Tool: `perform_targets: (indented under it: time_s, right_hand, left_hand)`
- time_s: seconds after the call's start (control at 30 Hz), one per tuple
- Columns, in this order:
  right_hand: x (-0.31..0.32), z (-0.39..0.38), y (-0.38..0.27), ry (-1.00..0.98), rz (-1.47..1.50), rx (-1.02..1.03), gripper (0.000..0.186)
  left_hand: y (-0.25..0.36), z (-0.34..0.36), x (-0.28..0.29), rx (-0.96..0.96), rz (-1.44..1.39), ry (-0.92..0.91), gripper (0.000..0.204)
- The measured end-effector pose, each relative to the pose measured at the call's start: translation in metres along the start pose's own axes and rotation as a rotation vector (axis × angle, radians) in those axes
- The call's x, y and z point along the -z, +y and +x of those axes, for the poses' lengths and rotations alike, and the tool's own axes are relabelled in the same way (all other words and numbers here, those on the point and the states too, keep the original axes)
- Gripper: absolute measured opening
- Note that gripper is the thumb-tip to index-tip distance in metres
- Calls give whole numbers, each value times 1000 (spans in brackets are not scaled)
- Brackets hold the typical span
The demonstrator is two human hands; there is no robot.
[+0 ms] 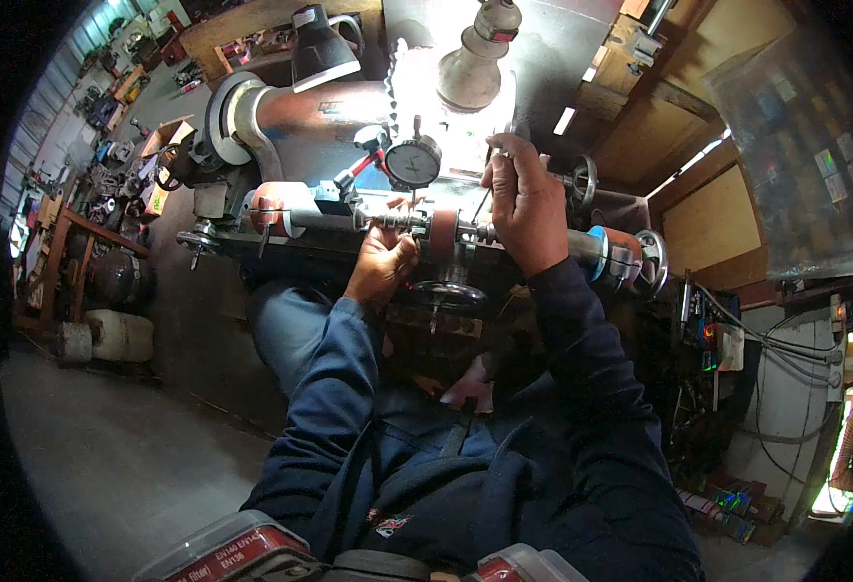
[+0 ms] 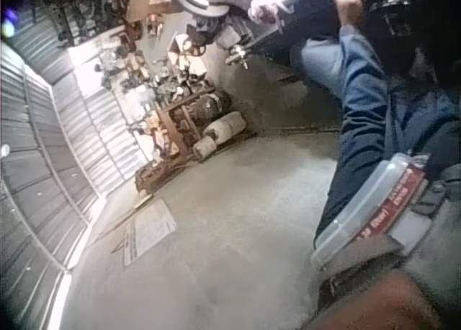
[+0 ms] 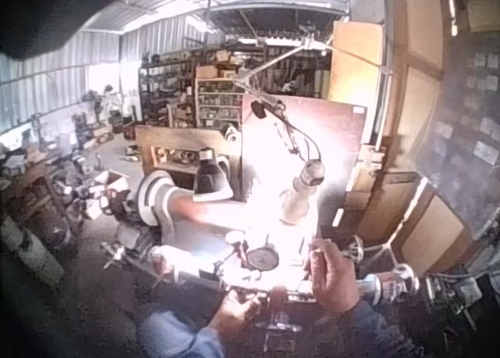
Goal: Using a lathe and dial indicator to precisely measure and machine a cylindrical part.
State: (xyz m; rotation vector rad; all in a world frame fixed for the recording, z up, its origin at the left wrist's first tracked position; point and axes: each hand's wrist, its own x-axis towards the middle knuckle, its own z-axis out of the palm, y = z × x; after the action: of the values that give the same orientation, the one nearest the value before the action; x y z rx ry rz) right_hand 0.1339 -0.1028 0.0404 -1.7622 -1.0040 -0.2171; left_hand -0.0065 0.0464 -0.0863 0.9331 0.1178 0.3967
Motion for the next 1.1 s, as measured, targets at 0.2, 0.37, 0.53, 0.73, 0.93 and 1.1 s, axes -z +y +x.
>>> perform_targets:
  time_s: [0.2,0.37,0.53,0.73,0.93,1.1]
  right_hand:
    - [-1,-7,-2,17,-90,144,19]
    - [2,2,-6,-47,-41,59,19]
    - [5,16,-1,-205,0,28,27]
    - [7,20,-1,-205,351,-123,31]
    - [11,40,3,-236,335,-327,27]
    - [-6,41,-3,107,-488,105,28]
  left_hand:
    - [0,-1,1,8,88,46,60]
    - [-8,1,7,-65,120,33,62]
    - [-6,0,9,-75,187,31,64]
    - [-2,-2,5,-42,188,43,65]
    - [-3,-1,10,-24,212,51,63]
    - [-3,0,7,-13,204,56,61]
